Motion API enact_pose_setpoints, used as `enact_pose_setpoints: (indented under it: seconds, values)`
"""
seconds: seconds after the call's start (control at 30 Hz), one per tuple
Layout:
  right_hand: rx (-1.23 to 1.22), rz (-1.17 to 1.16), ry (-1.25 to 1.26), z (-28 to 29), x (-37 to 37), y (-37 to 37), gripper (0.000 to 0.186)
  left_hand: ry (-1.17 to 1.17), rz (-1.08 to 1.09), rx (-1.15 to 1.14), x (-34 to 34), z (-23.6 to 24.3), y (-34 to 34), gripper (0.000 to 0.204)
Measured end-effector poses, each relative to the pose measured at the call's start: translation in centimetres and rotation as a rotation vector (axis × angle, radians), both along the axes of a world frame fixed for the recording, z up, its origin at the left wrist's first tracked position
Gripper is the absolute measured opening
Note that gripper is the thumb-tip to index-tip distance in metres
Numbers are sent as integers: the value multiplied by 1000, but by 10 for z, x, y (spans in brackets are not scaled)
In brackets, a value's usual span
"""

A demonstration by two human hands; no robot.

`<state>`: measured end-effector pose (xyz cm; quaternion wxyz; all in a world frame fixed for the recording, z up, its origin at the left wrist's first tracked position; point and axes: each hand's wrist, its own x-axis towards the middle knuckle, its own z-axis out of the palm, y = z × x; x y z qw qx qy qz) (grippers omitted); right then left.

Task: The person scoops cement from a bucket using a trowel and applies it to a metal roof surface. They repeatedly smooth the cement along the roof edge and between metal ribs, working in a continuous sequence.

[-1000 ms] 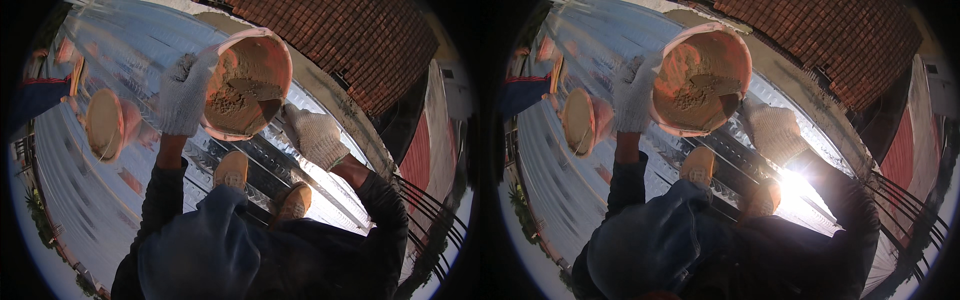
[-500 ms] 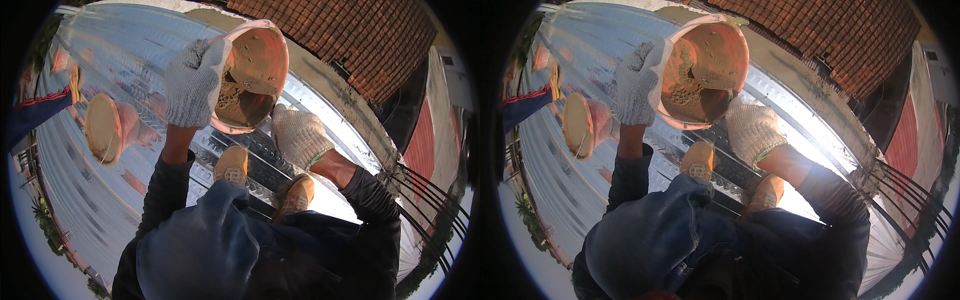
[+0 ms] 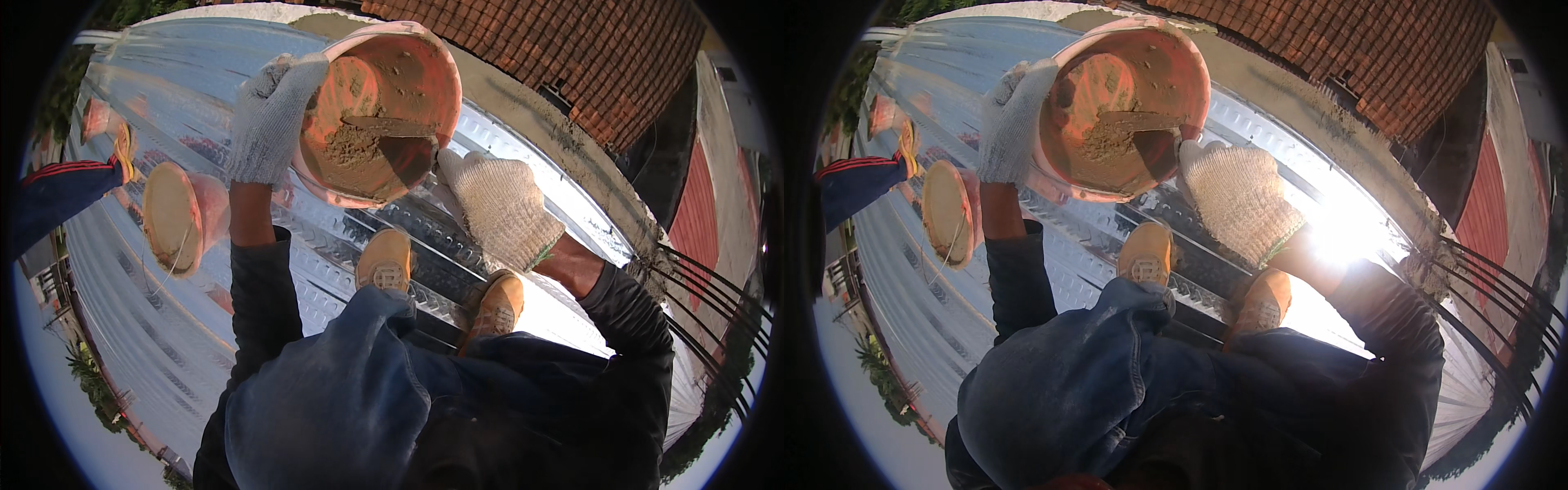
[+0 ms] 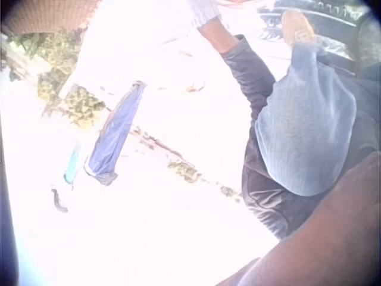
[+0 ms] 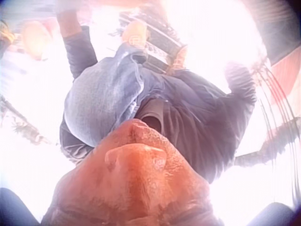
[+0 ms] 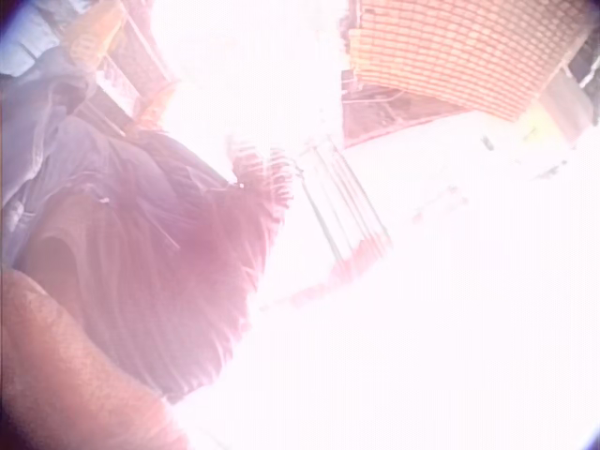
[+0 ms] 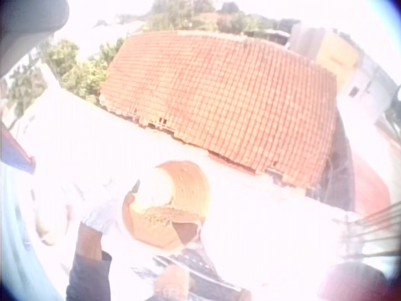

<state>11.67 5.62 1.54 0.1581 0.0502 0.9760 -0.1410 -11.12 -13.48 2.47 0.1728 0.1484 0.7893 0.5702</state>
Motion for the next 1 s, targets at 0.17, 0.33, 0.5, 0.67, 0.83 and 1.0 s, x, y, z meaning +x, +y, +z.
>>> enact_pose_setpoints:
  seconds: [0.17, 0.33, 0.5, 0.67, 0.83, 1.0]
  values:
    - [45, -41, 81, -19, -11, 6, 37, 14, -36, -1, -16, -2, -1, 25]
    - [1, 55, 0, -8, -2, 1, 34, -34, -67, 110, -36, -15, -8, 29]
    - [-29, -105, 384, -27, -31, 9, 31, -80, -123, 110, -55, -13, -3, 30]
    - [-72, 38, 228, -34, -10, -5, 34, -48, -188, 58, -59, -11, 1, 29]
    - [-91, -23, 369, -33, -28, 9, 34, -2, -263, 2, -55, -5, 12, 29]
    - [-31, 51, 193, -29, -10, -2, 39, 48, -303, -43, -45, 2, 17, 28]
